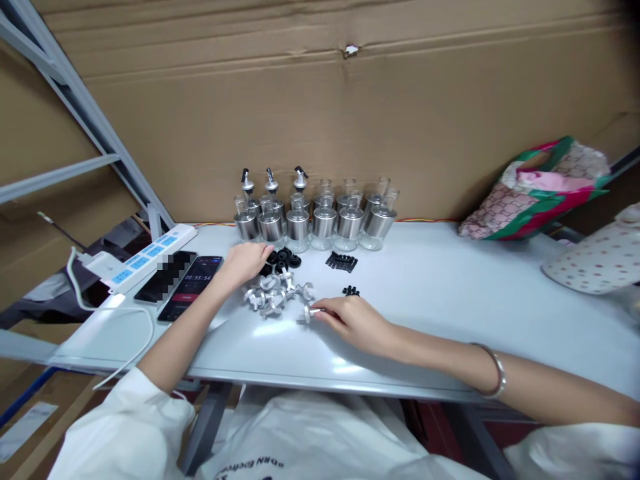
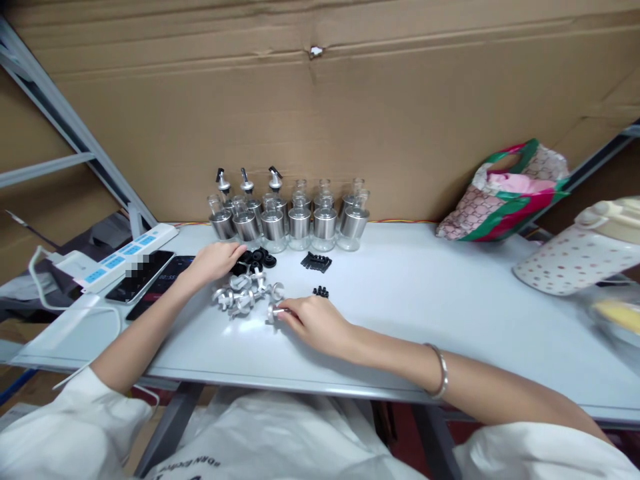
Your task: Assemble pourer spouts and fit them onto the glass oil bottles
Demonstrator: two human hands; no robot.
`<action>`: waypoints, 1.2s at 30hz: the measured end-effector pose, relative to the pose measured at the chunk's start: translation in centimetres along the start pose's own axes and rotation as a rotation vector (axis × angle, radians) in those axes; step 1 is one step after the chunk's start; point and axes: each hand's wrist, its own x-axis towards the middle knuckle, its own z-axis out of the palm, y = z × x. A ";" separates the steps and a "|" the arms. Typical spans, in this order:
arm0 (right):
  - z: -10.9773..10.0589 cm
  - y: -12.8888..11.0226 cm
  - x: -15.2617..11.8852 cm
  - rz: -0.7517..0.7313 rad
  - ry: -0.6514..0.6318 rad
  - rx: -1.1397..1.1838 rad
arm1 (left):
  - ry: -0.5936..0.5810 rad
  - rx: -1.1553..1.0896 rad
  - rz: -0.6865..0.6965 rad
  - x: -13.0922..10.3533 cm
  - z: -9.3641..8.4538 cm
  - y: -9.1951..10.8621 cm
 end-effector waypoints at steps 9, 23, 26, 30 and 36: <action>0.6 -0.7 1.4 -0.029 0.022 -0.064 | 0.090 -0.110 0.007 -0.2 1.2 -1.0; 0.2 -1.0 0.3 -0.102 0.019 0.038 | 0.205 -0.340 0.385 -0.1 3.6 -2.8; 0.1 -1.0 0.3 -0.109 0.012 0.008 | 0.255 -0.319 0.388 -0.1 3.9 -2.3; 0.2 -0.8 0.2 -0.132 -0.007 0.005 | 0.352 -0.359 0.413 0.0 3.9 -2.7; -0.1 -0.4 0.2 -0.086 0.015 0.044 | 0.321 -0.408 0.418 0.7 4.8 -4.0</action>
